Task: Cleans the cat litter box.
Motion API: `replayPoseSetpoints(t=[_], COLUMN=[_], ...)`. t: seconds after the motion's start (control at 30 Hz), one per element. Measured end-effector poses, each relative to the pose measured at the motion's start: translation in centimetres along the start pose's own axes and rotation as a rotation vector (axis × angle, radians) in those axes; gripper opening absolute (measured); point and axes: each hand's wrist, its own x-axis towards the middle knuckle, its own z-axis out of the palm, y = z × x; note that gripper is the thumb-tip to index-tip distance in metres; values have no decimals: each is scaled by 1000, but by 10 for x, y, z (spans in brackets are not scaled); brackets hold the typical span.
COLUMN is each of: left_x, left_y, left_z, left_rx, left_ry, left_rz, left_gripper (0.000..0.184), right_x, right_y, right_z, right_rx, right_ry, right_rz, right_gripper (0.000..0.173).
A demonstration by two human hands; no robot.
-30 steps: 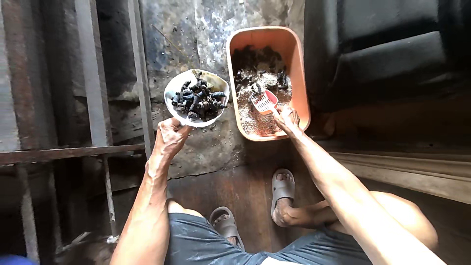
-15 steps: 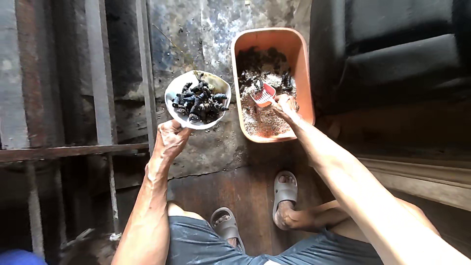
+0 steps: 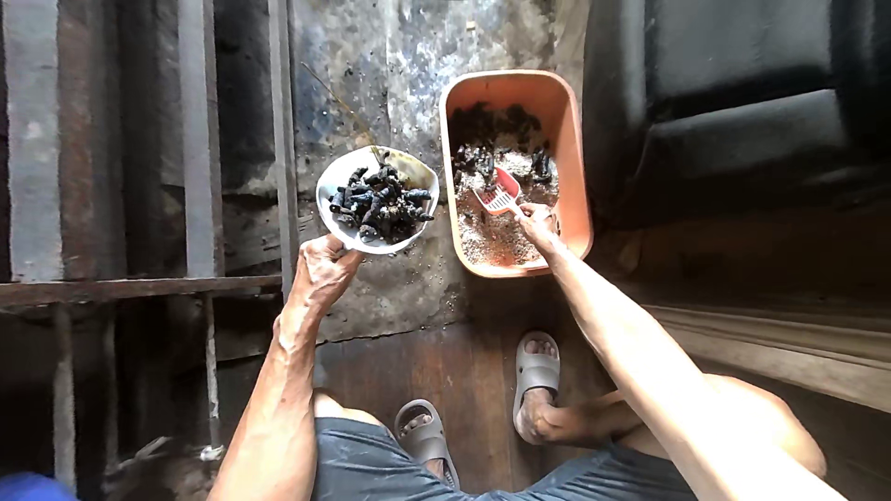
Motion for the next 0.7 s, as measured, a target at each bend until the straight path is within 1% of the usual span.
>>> replayPoseSetpoints(t=[0.1,0.27,0.43,0.57,0.7], left_x=[-1,4,17,25,26], left_y=[-1,-1,0,1,0], left_z=[-2,2,14,22,24], left_rx=[2,17,-8,-38,-54], left_ry=[-14,-30,-57,-81,-91], left_rz=[-10,-45,-31,-43,-42], left_gripper=[12,14,20,21,21], right_x=[-11,-31,-49,-56,-57], right_y=[13,22,26,35,52], right_z=[-3,-17,-29,-32,-29], right_rx=[132,37,-38,-46,54], right_ry=[-18,18,75,103,141], right_rz=[1,0,8,15,-20], right_gripper=[30,30,31,31,31])
